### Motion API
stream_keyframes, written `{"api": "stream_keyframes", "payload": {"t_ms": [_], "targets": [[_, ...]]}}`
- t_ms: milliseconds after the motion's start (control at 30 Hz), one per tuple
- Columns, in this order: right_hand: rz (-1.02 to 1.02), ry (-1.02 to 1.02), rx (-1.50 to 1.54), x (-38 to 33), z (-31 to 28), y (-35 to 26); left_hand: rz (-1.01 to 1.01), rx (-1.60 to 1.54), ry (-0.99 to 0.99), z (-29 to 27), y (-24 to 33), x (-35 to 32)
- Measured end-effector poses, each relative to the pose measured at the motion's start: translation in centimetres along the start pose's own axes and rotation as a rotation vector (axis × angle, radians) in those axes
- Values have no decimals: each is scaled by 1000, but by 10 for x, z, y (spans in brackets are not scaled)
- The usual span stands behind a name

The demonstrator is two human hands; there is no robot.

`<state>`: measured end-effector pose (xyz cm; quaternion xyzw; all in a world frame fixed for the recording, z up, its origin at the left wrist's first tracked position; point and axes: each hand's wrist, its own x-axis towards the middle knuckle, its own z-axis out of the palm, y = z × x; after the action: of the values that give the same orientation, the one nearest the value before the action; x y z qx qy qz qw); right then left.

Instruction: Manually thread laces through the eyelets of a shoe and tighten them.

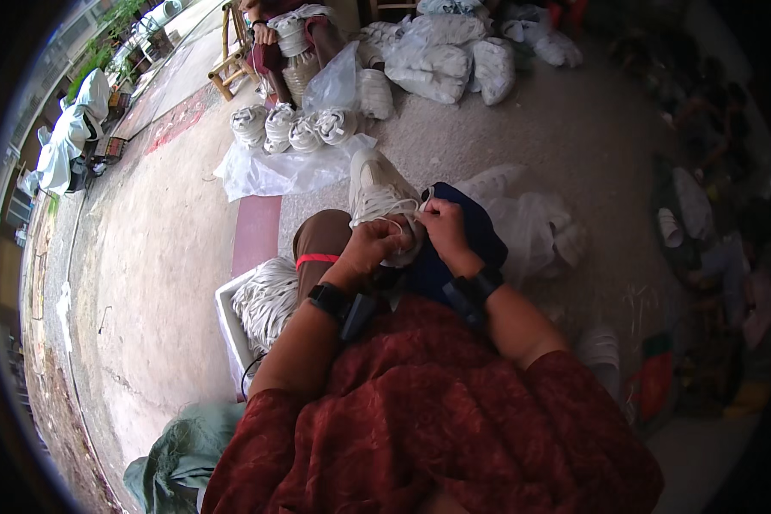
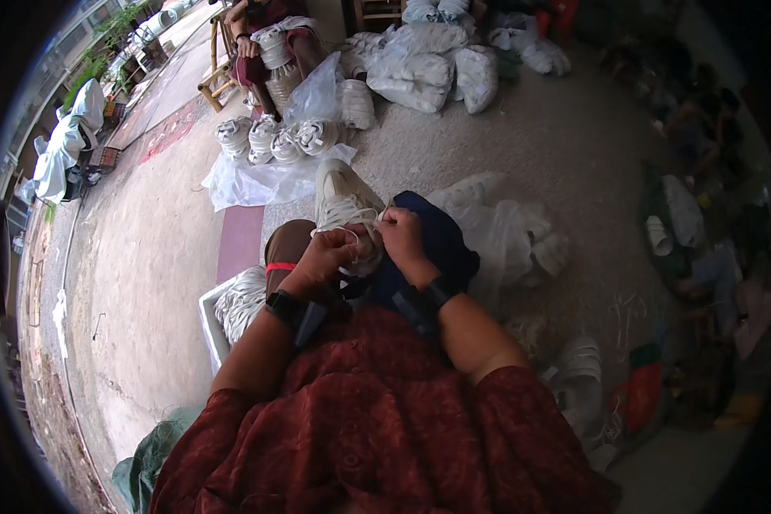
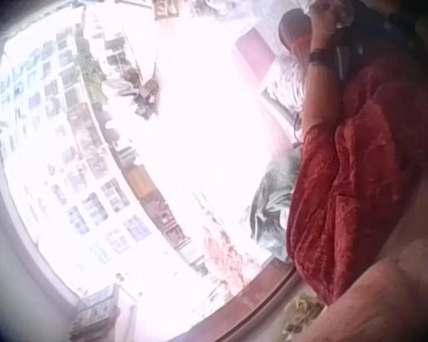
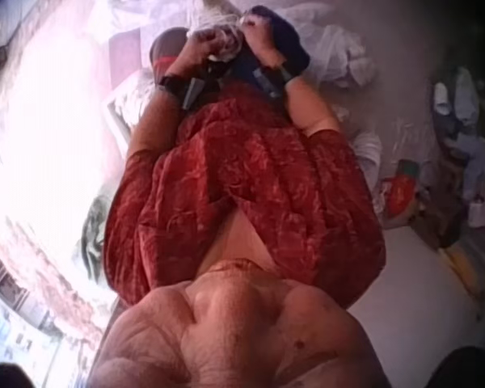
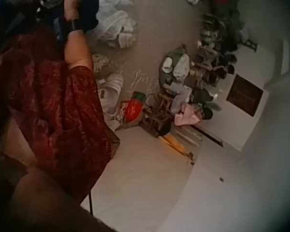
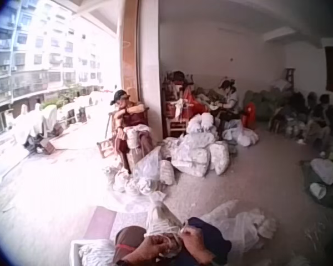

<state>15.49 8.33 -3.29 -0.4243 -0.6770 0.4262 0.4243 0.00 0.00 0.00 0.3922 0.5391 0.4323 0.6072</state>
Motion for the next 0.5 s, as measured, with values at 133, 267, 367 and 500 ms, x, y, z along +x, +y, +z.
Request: {"api": "stream_keyframes", "payload": {"t_ms": [133, 267, 367, 500], "targets": [[-106, 89, -154, 9, 15, -6, 104, 74, -20, -10, 7, 4], [-281, 88, -429, -2, 21, 0, 176, 107, 90, -9, -6, 6], [-345, 23, -523, -10, 14, -11, 145, 75, 184, -9, -11, 12], [-375, 14, -511, -24, 12, -7, 218, 237, 333, 5, -25, 19]]}}
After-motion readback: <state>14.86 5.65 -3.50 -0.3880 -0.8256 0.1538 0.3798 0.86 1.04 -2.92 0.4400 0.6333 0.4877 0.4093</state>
